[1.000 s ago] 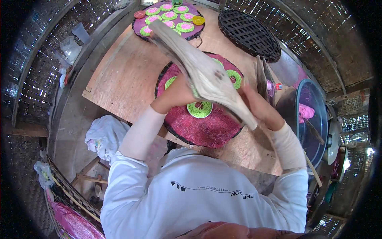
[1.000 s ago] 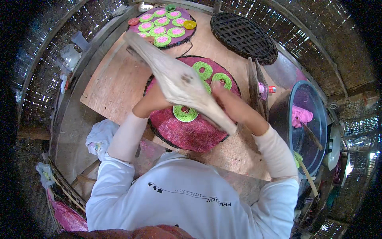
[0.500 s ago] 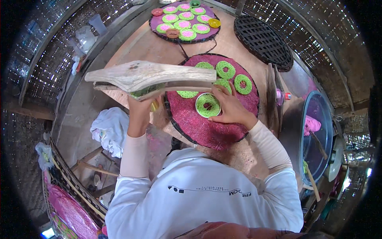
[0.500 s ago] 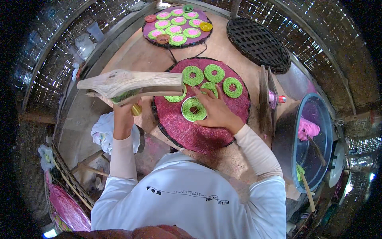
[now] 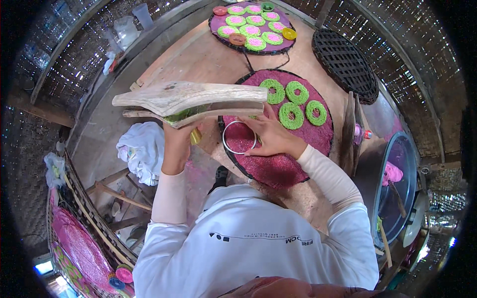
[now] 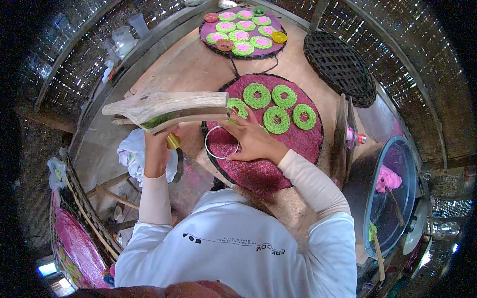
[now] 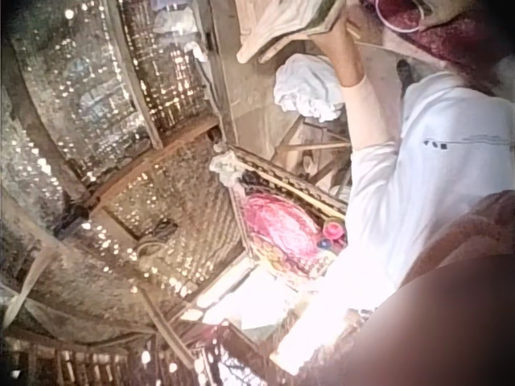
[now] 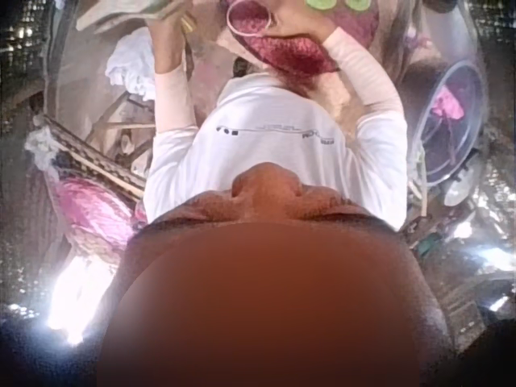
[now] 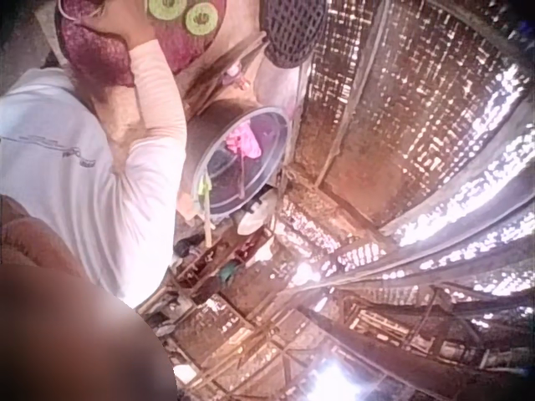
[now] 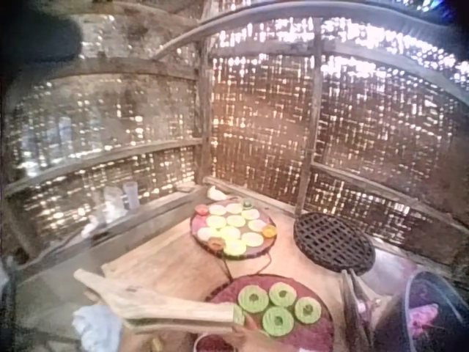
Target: The person uses a wooden mold and a stick to scoop green dough from a bowl and form ring-shaped cakes on a pink mat. They repeatedly fill the mold, press the dough, and release the formed rings onto the mat, creating a growing collection of green dough rings.
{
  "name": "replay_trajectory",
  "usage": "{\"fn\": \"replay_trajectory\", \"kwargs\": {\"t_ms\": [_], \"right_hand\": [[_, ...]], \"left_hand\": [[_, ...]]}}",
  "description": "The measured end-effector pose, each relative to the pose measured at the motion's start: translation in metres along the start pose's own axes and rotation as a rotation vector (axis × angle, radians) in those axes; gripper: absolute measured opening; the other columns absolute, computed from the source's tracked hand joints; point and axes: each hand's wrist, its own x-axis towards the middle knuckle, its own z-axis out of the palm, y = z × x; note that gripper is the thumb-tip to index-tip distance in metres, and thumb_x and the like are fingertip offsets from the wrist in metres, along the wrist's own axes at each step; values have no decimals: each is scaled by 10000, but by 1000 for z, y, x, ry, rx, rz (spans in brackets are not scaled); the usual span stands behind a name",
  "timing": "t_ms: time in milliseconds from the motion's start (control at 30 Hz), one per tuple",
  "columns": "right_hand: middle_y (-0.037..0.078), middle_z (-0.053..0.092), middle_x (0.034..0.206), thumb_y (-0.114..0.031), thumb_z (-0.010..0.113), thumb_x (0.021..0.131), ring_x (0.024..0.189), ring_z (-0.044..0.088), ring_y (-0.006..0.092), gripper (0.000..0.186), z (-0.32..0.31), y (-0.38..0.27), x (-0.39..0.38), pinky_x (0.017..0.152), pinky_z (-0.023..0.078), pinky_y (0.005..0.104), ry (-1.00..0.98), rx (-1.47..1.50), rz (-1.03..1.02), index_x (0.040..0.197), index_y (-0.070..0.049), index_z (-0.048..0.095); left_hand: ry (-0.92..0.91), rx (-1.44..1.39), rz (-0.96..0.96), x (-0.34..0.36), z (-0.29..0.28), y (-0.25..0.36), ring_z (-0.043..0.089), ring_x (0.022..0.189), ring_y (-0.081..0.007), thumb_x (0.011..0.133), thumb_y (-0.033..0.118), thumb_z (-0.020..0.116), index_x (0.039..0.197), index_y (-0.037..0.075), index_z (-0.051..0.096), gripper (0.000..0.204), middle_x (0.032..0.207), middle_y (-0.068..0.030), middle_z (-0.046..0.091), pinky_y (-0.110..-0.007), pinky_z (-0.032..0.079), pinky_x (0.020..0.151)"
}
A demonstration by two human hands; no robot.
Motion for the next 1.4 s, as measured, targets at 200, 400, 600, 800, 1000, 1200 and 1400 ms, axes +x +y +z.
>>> {"fn": "replay_trajectory", "kwargs": {"t_ms": [200, 400, 600, 800, 1000, 1200, 1400], "right_hand": [[166, 478, 1250, -449, 667, 703, 1232, 370, 295, 824, -17, 18, -6, 1061, 174, 427, 321, 322, 17, 1333, -35, 332], [94, 593, 1020, -432, 557, 840, 879, 565, 160, 564, -131, -36, -11, 793, 439, 285, -185, 757, 152, 1201, -5, 489], [23, 569, 779, -470, 532, 839, 637, 537, 87, 530, -129, -50, -47, 563, 451, 223, -135, 1016, 454, 1069, 7, 541], [38, 568, 716, -582, 381, 863, 618, 537, 97, 619, -94, -22, -33, 549, 445, 233, -414, 1069, 693, 963, -1, 571], [63, 545, 607, -638, 379, 832, 554, 517, 135, 702, -64, -14, -19, 518, 413, 276, -364, 718, 730, 797, 24, 612], [75, 530, 556, -651, 414, 808, 488, 501, 167, 724, -53, -19, -18, 469, 384, 314, -246, 556, 636, 722, 40, 615], [75, 512, 491, -679, 434, 777, 467, 522, 195, 757, -74, -25, -18, 479, 405, 326, -372, 620, 804, 631, 45, 599]], "left_hand": [[-100, 197, 128, 1, -3, -9, 606, 763, -189, 671, -7, 688, 992, -17, 574, 340, 901, -76, 629, -295, 482, 710], [-377, 508, 484, 8, 56, 15, 592, 959, -220, 620, 146, 772, 989, 8, 607, 427, 1048, -110, 616, -327, 452, 839], [-727, -134, 360, 58, 61, 48, 529, 1038, -232, 718, 357, 677, 1130, 59, 536, 528, 1089, -68, 570, -377, 380, 924], [-814, -990, 13, 85, 43, 14, 460, 667, -119, 902, 429, 419, 822, 173, 509, 283, 663, 57, 462, -363, 379, 793], [-566, -979, -115, 83, 14, -16, 404, 525, -104, 914, 392, 388, 641, 182, 420, 346, 490, 66, 377, -317, 377, 683], [-497, -968, -116, 77, 7, -20, 397, 495, -100, 905, 357, 387, 617, 187, 398, 335, 468, 70, 362, -296, 358, 621], [-350, -984, -199, 69, 12, -37, 395, 482, -94, 891, 338, 408, 596, 198, 389, 327, 458, 78, 352, -290, 359, 613]]}}
